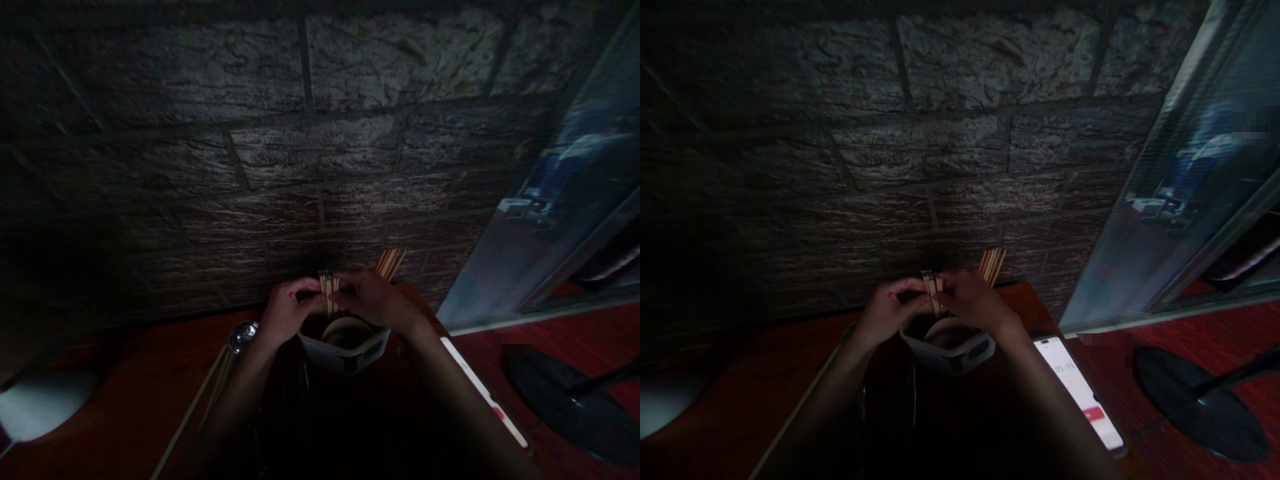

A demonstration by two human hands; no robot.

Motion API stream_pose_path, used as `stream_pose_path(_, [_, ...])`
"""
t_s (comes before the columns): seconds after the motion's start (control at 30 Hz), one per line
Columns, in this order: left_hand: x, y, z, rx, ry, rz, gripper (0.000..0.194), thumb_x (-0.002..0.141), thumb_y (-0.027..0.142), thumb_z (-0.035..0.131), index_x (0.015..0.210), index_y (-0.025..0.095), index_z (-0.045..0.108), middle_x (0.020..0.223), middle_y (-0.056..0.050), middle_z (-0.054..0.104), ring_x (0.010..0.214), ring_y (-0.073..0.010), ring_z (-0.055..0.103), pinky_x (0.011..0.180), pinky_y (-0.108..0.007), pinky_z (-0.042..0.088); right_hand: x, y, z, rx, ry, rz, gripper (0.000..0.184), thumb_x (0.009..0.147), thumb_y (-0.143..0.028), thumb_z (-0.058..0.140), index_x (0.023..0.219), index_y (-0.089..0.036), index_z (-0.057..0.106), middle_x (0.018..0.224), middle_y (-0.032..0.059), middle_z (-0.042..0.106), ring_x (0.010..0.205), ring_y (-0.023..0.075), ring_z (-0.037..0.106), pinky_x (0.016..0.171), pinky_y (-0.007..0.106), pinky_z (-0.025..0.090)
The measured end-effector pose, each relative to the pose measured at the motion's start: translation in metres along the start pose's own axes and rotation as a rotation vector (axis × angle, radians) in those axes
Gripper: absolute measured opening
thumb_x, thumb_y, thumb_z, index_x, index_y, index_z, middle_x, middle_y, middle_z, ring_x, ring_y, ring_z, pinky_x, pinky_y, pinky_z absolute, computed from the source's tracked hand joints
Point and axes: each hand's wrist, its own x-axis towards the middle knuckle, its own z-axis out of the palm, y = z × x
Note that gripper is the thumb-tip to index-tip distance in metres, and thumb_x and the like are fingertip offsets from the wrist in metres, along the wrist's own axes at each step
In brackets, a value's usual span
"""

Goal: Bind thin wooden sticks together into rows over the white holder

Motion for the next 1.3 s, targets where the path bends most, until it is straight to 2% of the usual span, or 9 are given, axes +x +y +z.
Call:
stream_pose_path(0.13, [0.0003, 0.0015, 0.0000, -0.011, -0.014, -0.026, 0.013, 0.079, 0.023, 0.070, 0.089, 0.016, 0.072, 0.091, -0.005, 0.076, 0.087, -0.0194, 0.070, 0.085, -0.033, 0.053, 0.0009, -0.0020, 0.0001, -0.063, 0.024, 0.042, 0.013, 0.086, -0.013, 0.057, 0.094, -0.013, 0.068, 0.075, 0.0049, 0.072, 0.065, 0.0152, 0.065, 0.062, 0.024, 0.044])
stream_pose_path(0.27, [-0.0001, 0.0032, -0.0039, -0.020, -0.050, -0.024, 0.015, 0.080, 0.022, 0.069, 0.092, 0.016, 0.073, 0.094, -0.006, 0.076, 0.089, -0.0194, 0.070, 0.087, -0.034, 0.053, 0.0018, -0.0008, 0.0004, -0.088, 0.042, 0.016, 0.011, 0.086, -0.013, 0.059, 0.092, -0.012, 0.068, 0.081, 0.0068, 0.073, 0.072, 0.0161, 0.067, 0.064, 0.024, 0.044])
stream_pose_path(0.37, [-0.0007, 0.0029, -0.0065, -0.013, -0.065, -0.016, 0.016, 0.081, 0.023, 0.067, 0.095, 0.016, 0.073, 0.098, -0.007, 0.076, 0.092, -0.0194, 0.070, 0.090, -0.034, 0.053, 0.0024, -0.0001, 0.0011, -0.113, 0.065, 0.021, 0.009, 0.085, -0.013, 0.059, 0.091, -0.014, 0.067, 0.079, 0.0055, 0.073, 0.070, 0.0153, 0.066, 0.063, 0.024, 0.042])
stream_pose_path(0.47, [-0.0012, 0.0020, -0.0069, 0.014, -0.060, -0.026, 0.018, 0.085, 0.025, 0.062, 0.097, 0.016, 0.073, 0.100, -0.007, 0.076, 0.093, -0.0197, 0.070, 0.090, -0.034, 0.053, 0.0028, 0.0002, 0.0022, -0.144, 0.082, 0.030, 0.005, 0.084, -0.013, 0.060, 0.083, -0.015, 0.065, 0.072, 0.0034, 0.071, 0.065, 0.0143, 0.064, 0.060, 0.023, 0.040])
stream_pose_path(0.6, [-0.0014, 0.0034, -0.0061, 0.078, -0.061, 0.011, 0.019, 0.087, 0.025, 0.059, 0.096, 0.016, 0.073, 0.099, -0.006, 0.076, 0.093, -0.0201, 0.070, 0.087, -0.033, 0.053, 0.0031, 0.0007, 0.0032, -0.161, 0.106, 0.004, 0.010, 0.083, -0.013, 0.060, 0.075, -0.016, 0.065, 0.070, 0.0026, 0.070, 0.065, 0.0141, 0.063, 0.060, 0.023, 0.039])
stream_pose_path(0.8, [-0.0017, 0.0053, -0.0049, 0.071, -0.074, 0.030, 0.020, 0.084, 0.029, 0.065, 0.099, 0.017, 0.071, 0.100, -0.006, 0.075, 0.093, -0.0199, 0.070, 0.087, -0.033, 0.054, 0.0033, 0.0014, 0.0046, -0.138, 0.116, -0.010, 0.011, 0.084, -0.014, 0.060, 0.089, -0.015, 0.069, 0.078, 0.0040, 0.072, 0.070, 0.0150, 0.065, 0.062, 0.023, 0.041])
stream_pose_path(0.97, [-0.0003, 0.0000, -0.0035, 0.055, -0.049, 0.044, 0.016, 0.087, 0.025, 0.061, 0.098, 0.017, 0.069, 0.099, -0.006, 0.075, 0.093, -0.0185, 0.070, 0.088, -0.033, 0.054, 0.0027, 0.0011, 0.0043, -0.080, 0.090, -0.013, 0.031, 0.086, -0.015, 0.058, 0.116, -0.016, 0.065, 0.069, 0.0000, 0.071, 0.062, 0.0137, 0.064, 0.061, 0.023, 0.042])
stream_pose_path(1.3, [0.0000, 0.0009, -0.0034, 0.047, -0.061, 0.036, 0.014, 0.087, 0.024, 0.060, 0.098, 0.017, 0.067, 0.097, -0.006, 0.074, 0.092, -0.0175, 0.069, 0.087, -0.033, 0.054, 0.0029, 0.0004, 0.0049, -0.088, 0.092, -0.008, 0.029, 0.086, -0.015, 0.057, 0.113, -0.015, 0.066, 0.072, 0.0015, 0.072, 0.064, 0.0138, 0.064, 0.062, 0.024, 0.042])
